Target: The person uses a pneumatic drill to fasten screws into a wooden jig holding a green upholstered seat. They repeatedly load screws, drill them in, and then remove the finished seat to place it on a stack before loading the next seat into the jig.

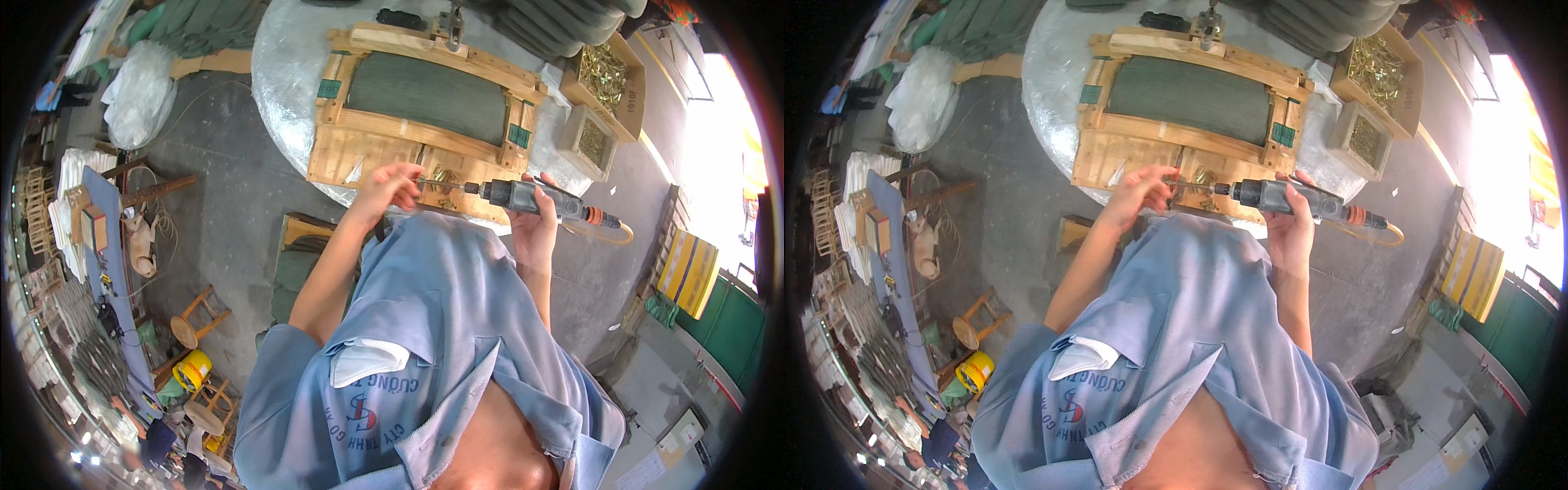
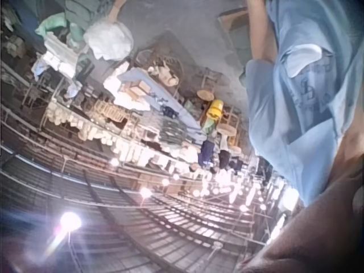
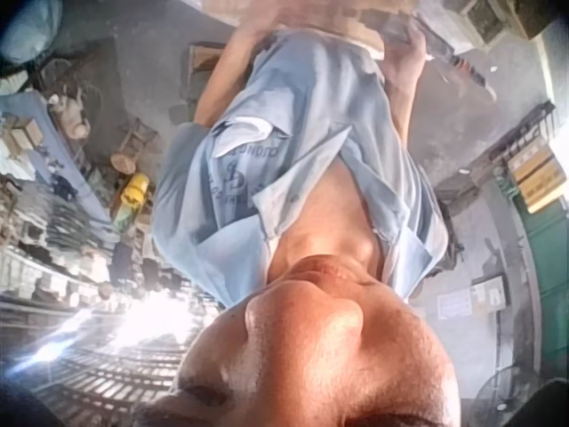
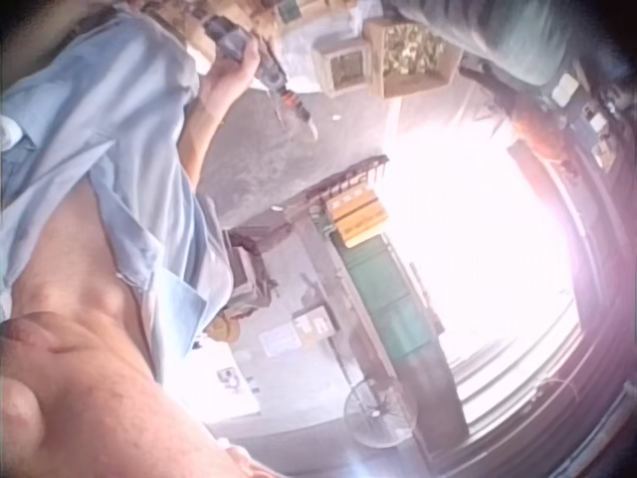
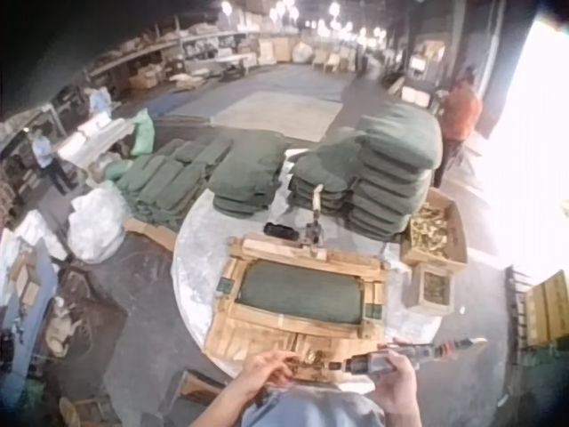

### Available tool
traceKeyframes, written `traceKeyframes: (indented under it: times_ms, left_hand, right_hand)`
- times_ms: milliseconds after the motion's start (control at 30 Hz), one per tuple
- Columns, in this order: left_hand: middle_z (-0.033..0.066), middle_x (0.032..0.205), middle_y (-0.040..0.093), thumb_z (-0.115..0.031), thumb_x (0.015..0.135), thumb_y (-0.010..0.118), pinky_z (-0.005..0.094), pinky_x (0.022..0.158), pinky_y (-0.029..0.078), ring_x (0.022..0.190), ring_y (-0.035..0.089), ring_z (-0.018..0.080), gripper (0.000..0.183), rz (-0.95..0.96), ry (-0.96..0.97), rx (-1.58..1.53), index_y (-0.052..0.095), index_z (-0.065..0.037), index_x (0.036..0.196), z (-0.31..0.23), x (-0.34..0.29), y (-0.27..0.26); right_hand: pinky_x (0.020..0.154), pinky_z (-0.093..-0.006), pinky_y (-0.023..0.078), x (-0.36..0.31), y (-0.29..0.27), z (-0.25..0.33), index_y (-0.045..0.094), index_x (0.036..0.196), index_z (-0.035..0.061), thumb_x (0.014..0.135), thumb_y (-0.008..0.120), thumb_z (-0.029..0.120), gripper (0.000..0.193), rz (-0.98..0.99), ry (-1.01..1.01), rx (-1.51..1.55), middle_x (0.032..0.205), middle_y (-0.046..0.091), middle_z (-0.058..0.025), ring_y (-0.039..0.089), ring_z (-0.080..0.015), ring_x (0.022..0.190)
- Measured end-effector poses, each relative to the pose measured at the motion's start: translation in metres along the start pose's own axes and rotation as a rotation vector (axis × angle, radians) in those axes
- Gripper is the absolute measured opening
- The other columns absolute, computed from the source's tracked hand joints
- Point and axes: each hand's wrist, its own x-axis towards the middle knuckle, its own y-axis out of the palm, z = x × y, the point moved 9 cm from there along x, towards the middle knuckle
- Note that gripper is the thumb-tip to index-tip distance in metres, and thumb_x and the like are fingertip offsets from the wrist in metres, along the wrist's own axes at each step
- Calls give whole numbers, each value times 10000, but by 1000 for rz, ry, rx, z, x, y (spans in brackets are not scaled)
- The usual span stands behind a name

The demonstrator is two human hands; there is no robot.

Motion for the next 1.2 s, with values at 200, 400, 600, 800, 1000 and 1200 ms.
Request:
traceKeyframes:
  times_ms: [200,400,600,800,1000,1200]
  left_hand:
    - [68,687,663,-328,912,823,407,607,483,612,626,210,330,-971,464,789,736,-36,1038,-23,-9,-185]
    - [137,721,701,-313,925,798,446,665,516,691,689,326,257,-841,256,957,742,-99,1057,-26,18,-202]
    - [156,1024,781,-421,1000,628,524,842,571,977,739,397,298,-931,123,1098,723,-155,1093,-9,19,-223]
    - [-34,799,603,-249,978,765,256,526,435,634,554,77,196,-386,250,-251,682,-108,1087,-6,17,-173]
    - [83,1017,727,-153,1014,720,267,616,560,802,720,139,95,38,433,-730,652,-90,1035,-15,-29,-73]
    - [143,1064,737,-147,1011,722,267,570,551,836,752,184,136,47,485,-855,651,-39,1053,-11,-10,-39]
  right_hand:
    - [1013,-477,579,0,0,0,515,1425,152,1009,643,159,435,-31,12,25,1311,648,-114,668,-261,1184]
    - [1039,-473,555,14,-5,1,544,1400,162,1003,660,125,416,-52,33,19,1301,649,-105,652,-244,1191]
    - [1081,-539,522,20,-2,-14,542,1436,163,1014,662,167,439,-35,83,18,1349,649,-110,619,-277,1267]
    - [1091,-506,533,49,7,-31,565,1454,135,1016,661,249,462,39,127,6,1361,655,-135,633,-325,1269]
    - [1091,-495,553,102,27,-34,665,1382,144,963,735,254,439,72,164,12,1340,692,-109,677,-312,1214]
    - [947,-459,642,136,21,-20,711,1268,156,943,765,304,362,124,167,-1,1277,707,-104,701,-279,1161]
